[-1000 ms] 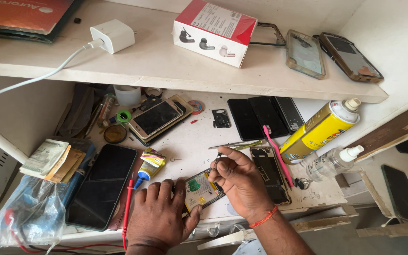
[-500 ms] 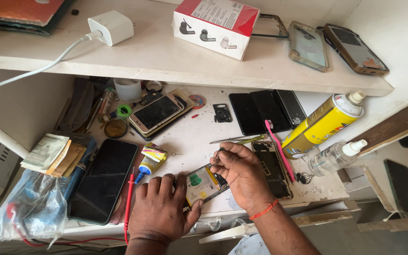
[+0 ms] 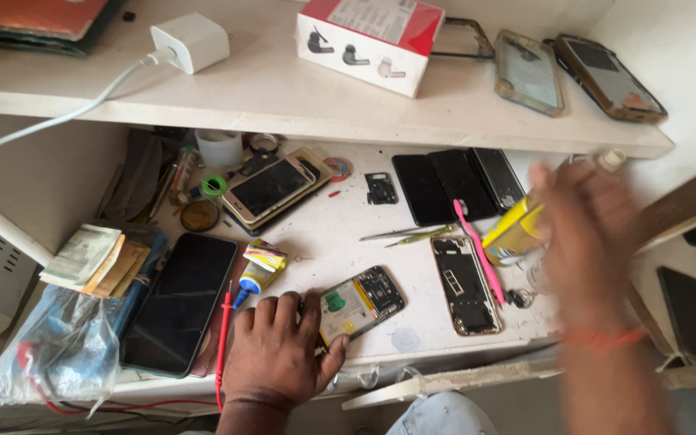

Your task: The person holds a smartphone at a repair workbench, pries off its back cover, and works at the internals with a small screwdriver. They remove the back panel, set it aside, and continue unscrewing and handling the exposed phone body and battery area.

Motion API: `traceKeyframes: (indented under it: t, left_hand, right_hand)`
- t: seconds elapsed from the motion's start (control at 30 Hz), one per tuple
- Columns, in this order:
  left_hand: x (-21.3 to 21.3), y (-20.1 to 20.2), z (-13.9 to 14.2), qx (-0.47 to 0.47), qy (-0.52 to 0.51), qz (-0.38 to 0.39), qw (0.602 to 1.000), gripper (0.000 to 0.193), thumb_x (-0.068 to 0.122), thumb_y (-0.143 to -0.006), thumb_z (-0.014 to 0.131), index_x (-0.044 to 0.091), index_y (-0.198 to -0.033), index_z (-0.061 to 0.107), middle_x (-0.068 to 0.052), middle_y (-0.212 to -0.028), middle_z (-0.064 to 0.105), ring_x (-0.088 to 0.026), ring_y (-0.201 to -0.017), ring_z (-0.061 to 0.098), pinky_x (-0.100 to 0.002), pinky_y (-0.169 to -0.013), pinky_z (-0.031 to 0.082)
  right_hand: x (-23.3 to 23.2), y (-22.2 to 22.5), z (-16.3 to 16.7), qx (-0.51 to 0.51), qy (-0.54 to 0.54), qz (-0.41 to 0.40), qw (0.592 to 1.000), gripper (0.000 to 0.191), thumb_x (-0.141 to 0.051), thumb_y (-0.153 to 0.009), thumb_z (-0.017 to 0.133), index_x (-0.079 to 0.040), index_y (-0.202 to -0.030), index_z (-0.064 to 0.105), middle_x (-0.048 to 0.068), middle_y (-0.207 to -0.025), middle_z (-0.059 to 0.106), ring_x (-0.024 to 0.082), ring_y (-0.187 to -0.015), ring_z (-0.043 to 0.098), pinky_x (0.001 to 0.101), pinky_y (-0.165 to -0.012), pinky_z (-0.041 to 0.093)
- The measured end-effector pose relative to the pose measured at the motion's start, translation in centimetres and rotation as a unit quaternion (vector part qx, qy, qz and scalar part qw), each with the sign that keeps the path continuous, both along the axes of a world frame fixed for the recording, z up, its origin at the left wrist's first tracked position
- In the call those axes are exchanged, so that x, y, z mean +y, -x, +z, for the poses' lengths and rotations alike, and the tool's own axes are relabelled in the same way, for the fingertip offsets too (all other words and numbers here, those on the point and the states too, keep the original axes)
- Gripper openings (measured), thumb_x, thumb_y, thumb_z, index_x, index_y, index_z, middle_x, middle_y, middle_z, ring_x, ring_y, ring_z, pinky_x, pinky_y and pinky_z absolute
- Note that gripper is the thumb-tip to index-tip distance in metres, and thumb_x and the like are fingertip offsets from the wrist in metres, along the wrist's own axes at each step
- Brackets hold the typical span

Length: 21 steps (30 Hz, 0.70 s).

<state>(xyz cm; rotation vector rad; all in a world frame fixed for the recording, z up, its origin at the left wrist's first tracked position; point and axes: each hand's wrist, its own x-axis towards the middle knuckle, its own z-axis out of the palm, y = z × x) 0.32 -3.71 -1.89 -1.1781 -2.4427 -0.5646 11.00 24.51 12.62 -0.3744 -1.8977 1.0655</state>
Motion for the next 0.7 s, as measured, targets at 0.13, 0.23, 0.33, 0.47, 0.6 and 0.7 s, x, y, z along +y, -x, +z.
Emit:
traceKeyframes:
  t: [0.13, 0.23, 0.33, 0.47, 0.6, 0.7]
  left_hand:
    - [0.0, 0.0, -0.2, 0.01, -0.005, -0.001, 1.0, 0.066, 0.06, -0.082, 0.059, 0.007, -0.122, 0.065, -0.009, -0.101, 0.061, -0.03, -0.088, 0.057, -0.047, -0.074, 0.043]
    - [0.2, 0.0, -0.3, 0.011, 0.0, 0.004, 1.0, 0.069, 0.061, -0.081, 0.059, 0.009, -0.125, 0.066, -0.01, -0.1, 0.061, -0.03, -0.086, 0.057, -0.048, -0.074, 0.043]
    - [0.1, 0.0, -0.2, 0.012, 0.002, 0.009, 1.0, 0.068, 0.061, -0.081, 0.059, 0.009, -0.123, 0.066, -0.01, -0.099, 0.061, -0.03, -0.087, 0.057, -0.048, -0.074, 0.043]
    - [0.1, -0.1, -0.1, 0.0, 0.009, 0.012, 1.0, 0.066, 0.061, -0.081, 0.059, 0.009, -0.121, 0.066, -0.009, -0.1, 0.061, -0.03, -0.087, 0.057, -0.047, -0.073, 0.043]
    - [0.0, -0.2, -0.1, 0.0, 0.003, 0.009, 1.0, 0.065, 0.06, -0.083, 0.059, 0.008, -0.121, 0.066, -0.009, -0.102, 0.061, -0.03, -0.09, 0.057, -0.047, -0.075, 0.043]
    - [0.1, -0.2, 0.0, -0.011, 0.02, 0.01, 1.0, 0.066, 0.061, -0.083, 0.058, 0.008, -0.122, 0.065, -0.01, -0.101, 0.061, -0.03, -0.089, 0.056, -0.047, -0.075, 0.043]
  right_hand:
    - [8.9, 0.6, 6.2, -0.181, -0.381, -0.216, 0.881, 0.046, -0.041, -0.095, 0.085, 0.002, -0.111, 0.076, 0.016, -0.086, 0.072, 0.024, -0.073, 0.064, 0.0335, -0.067, 0.051]
    - [15.1, 1.4, 8.3, -0.345, -0.473, -0.287, 0.759, 0.064, -0.06, -0.086, 0.084, 0.001, -0.105, 0.08, 0.022, -0.084, 0.074, 0.035, -0.073, 0.071, 0.0422, -0.069, 0.057]
    - [19.5, 2.0, 7.8, -0.459, -0.432, -0.282, 0.723, 0.068, -0.069, -0.092, 0.076, -0.002, -0.101, 0.082, 0.024, -0.083, 0.075, 0.039, -0.073, 0.072, 0.0463, -0.074, 0.058]
    - [21.5, 1.8, 7.6, -0.449, -0.52, -0.255, 0.68, 0.059, -0.058, -0.106, 0.065, -0.003, -0.095, 0.081, 0.022, -0.079, 0.074, 0.037, -0.069, 0.071, 0.0442, -0.072, 0.057]
    - [19.7, 2.2, 9.1, -0.407, -0.527, -0.256, 0.7, 0.057, -0.056, -0.107, 0.061, -0.003, -0.093, 0.077, 0.018, -0.076, 0.07, 0.032, -0.066, 0.066, 0.0412, -0.068, 0.054]
    - [17.3, 2.3, 9.9, -0.328, -0.509, -0.256, 0.753, 0.055, -0.053, -0.108, 0.058, -0.003, -0.091, 0.075, 0.014, -0.074, 0.068, 0.029, -0.064, 0.063, 0.039, -0.064, 0.052]
